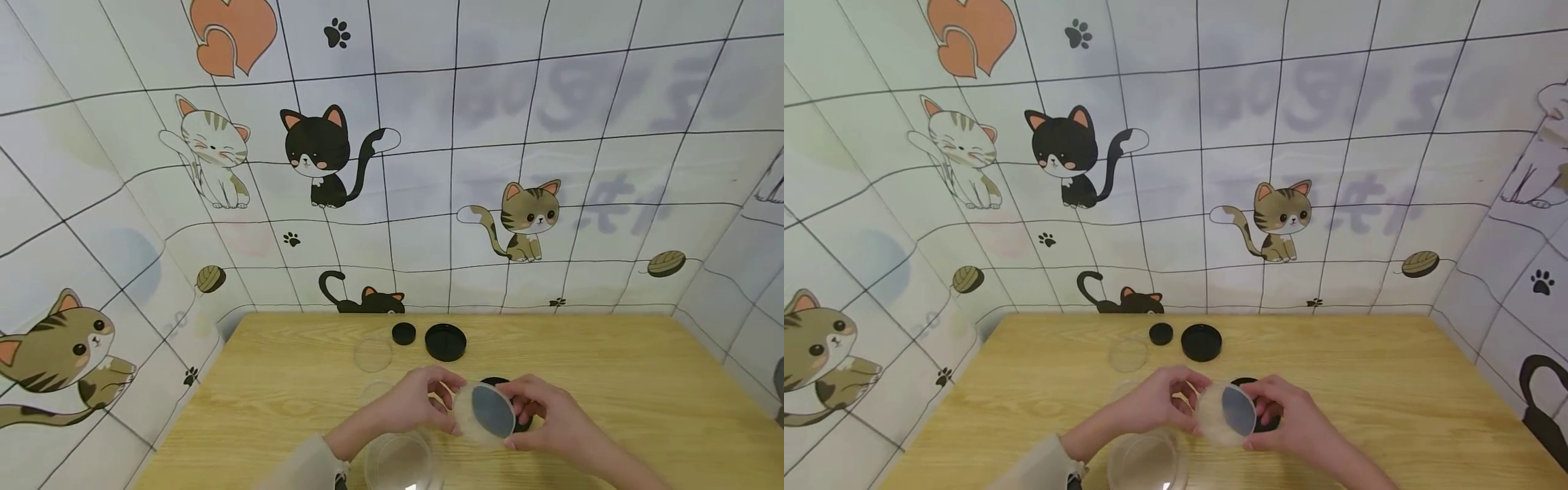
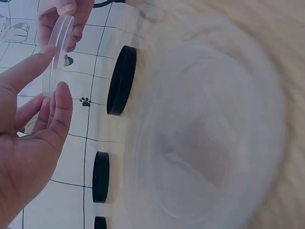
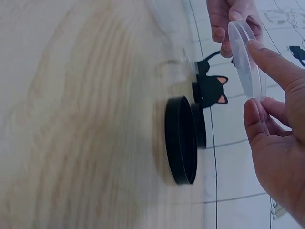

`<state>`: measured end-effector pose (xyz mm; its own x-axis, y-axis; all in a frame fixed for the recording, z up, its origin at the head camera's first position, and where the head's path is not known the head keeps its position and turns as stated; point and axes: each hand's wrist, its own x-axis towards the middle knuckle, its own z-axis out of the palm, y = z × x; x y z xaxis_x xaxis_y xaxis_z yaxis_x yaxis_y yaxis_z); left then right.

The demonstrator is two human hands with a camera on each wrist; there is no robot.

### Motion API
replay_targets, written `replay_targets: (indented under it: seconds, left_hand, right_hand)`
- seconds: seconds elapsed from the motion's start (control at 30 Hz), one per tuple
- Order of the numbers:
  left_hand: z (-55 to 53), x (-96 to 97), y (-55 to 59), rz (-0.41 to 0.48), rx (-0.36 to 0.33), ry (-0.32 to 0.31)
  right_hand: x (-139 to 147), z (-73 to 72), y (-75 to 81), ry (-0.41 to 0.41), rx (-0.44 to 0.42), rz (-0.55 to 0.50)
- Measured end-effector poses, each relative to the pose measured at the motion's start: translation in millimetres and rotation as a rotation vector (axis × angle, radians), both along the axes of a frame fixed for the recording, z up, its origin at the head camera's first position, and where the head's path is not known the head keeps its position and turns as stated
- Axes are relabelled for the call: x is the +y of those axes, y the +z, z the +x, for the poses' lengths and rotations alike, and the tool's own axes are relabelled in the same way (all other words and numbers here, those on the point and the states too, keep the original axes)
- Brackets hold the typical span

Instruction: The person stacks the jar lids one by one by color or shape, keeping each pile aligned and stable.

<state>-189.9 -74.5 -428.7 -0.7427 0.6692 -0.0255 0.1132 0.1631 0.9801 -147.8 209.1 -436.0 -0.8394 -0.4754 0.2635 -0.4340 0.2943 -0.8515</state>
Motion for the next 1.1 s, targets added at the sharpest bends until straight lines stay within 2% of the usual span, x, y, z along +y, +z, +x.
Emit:
replay_targets:
  seconds: [0.13, 0.3, 0.53, 0.7, 0.8, 1.1]
  left_hand:
    - [13.2, -14.7, -6.0, 0.021, -0.037, 0.017]
    - [26.4, -29.3, -9.5, 0.026, -0.058, 0.047]
    - [39.7, -51.1, -13.3, 0.037, -0.079, 0.081]
    - [48.5, -67.6, -18.3, 0.039, -0.092, 0.088]
    - [53.0, -77.0, -20.9, 0.019, -0.081, 0.112]
    - [62.8, -99.2, -27.9, -0.034, -0.038, 0.174]
  right_hand:
    - [-11.2, 3.8, -7.6, 0.075, 0.064, -0.033]
    - [-26.5, 8.6, -11.6, 0.101, 0.122, -0.021]
    - [-47.5, 13.7, -12.6, 0.124, 0.057, -0.006]
    - [-60.7, 15.1, -21.1, 0.184, 0.065, -0.013]
    - [-70.1, 14.4, -27.6, 0.222, 0.086, -0.037]
    - [-94.1, 12.4, -35.1, 0.265, 0.004, -0.043]
